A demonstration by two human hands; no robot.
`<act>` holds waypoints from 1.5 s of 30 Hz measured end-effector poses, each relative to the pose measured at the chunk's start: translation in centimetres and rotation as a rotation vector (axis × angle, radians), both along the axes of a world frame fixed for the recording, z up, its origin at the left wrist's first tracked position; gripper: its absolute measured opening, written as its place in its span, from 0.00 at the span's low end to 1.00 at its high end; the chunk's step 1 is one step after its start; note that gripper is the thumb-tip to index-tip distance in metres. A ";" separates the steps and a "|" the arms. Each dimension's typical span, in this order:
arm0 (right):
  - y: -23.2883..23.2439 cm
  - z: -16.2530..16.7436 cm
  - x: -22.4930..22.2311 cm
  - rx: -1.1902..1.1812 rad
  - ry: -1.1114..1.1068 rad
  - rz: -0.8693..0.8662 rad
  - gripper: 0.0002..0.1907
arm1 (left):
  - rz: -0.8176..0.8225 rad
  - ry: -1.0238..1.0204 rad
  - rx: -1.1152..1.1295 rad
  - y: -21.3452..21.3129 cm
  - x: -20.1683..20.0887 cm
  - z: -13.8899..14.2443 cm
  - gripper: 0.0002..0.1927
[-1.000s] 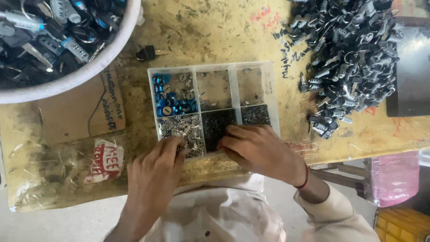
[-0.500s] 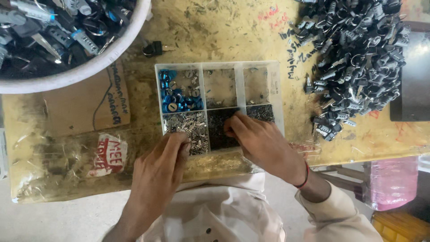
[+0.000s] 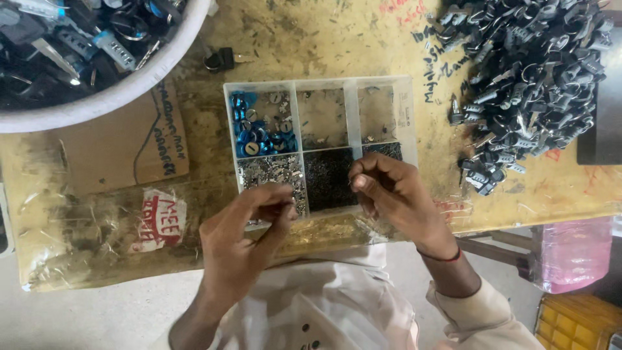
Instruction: The person repeatedly assembles small key components by hand. They pick a blue plastic cap, a metal pin, and a metal key blank, then fit them together and place the assembled unit on the table. This cycle repeats throughout the clip.
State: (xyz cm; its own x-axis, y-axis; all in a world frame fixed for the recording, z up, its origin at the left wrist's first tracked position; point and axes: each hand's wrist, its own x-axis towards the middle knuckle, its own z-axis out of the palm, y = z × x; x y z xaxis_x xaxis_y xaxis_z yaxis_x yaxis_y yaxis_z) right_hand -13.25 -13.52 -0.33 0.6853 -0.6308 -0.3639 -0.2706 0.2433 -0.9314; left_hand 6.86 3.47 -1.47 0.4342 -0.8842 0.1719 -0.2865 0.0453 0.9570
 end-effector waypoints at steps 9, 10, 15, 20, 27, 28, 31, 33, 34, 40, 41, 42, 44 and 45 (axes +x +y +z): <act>0.6 0.0 0.4 -0.058 -0.043 0.065 0.07 | 0.028 0.184 -0.100 -2.7 -2.6 -0.5 0.08; 0.7 0.1 0.5 -0.066 -0.027 0.072 0.07 | 0.026 0.174 -0.097 -2.8 -2.7 -0.4 0.08; 0.9 0.7 0.9 0.041 -0.095 0.125 0.11 | 0.051 0.259 -0.016 -3.1 -2.5 0.7 0.08; 1.1 1.1 1.2 0.065 -0.133 0.171 0.11 | -0.030 0.405 -0.014 -3.8 -2.4 1.3 0.08; 1.3 0.8 1.1 0.093 -0.060 0.120 0.09 | -0.075 0.273 -0.035 -4.0 -2.5 1.1 0.09; 1.3 0.7 1.1 0.089 -0.028 0.106 0.08 | -0.075 0.228 -0.054 -4.0 -2.5 1.0 0.09; 1.4 0.7 1.2 -0.011 0.033 0.071 0.02 | -0.083 0.221 0.016 -3.9 -2.5 0.8 0.10; 1.3 1.0 1.5 -0.429 -0.002 0.113 0.05 | -0.052 0.153 0.011 -3.8 -2.6 0.6 0.09; 1.2 1.1 1.6 -0.643 -0.021 0.136 0.07 | -0.036 0.117 0.003 -3.9 -2.6 0.5 0.08; 0.9 2.3 1.7 -0.578 0.181 0.136 0.09 | -0.062 0.378 0.019 -3.4 -2.0 0.1 0.07; 0.9 2.4 1.7 -0.526 0.119 0.164 0.09 | -0.076 0.378 0.008 -3.3 -1.9 0.1 0.07; 0.8 2.4 1.7 -0.473 0.061 0.191 0.09 | -0.093 0.381 -0.001 -3.3 -1.8 0.1 0.07; 0.8 2.3 1.7 -0.453 -0.014 0.224 0.09 | -0.124 0.405 -0.002 -3.3 -1.8 0.1 0.07; 0.7 2.2 1.7 -0.482 -0.029 0.233 0.08 | -0.136 0.429 0.012 -3.3 -1.8 0.2 0.07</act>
State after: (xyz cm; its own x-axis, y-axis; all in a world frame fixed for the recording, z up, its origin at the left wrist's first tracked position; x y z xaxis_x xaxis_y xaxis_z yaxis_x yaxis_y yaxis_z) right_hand -11.53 -12.78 1.86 0.8325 -0.5518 -0.0494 -0.2387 -0.2769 -0.9308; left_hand 5.09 0.20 -1.31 0.3438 -0.9390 -0.0089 0.1442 0.0434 0.9886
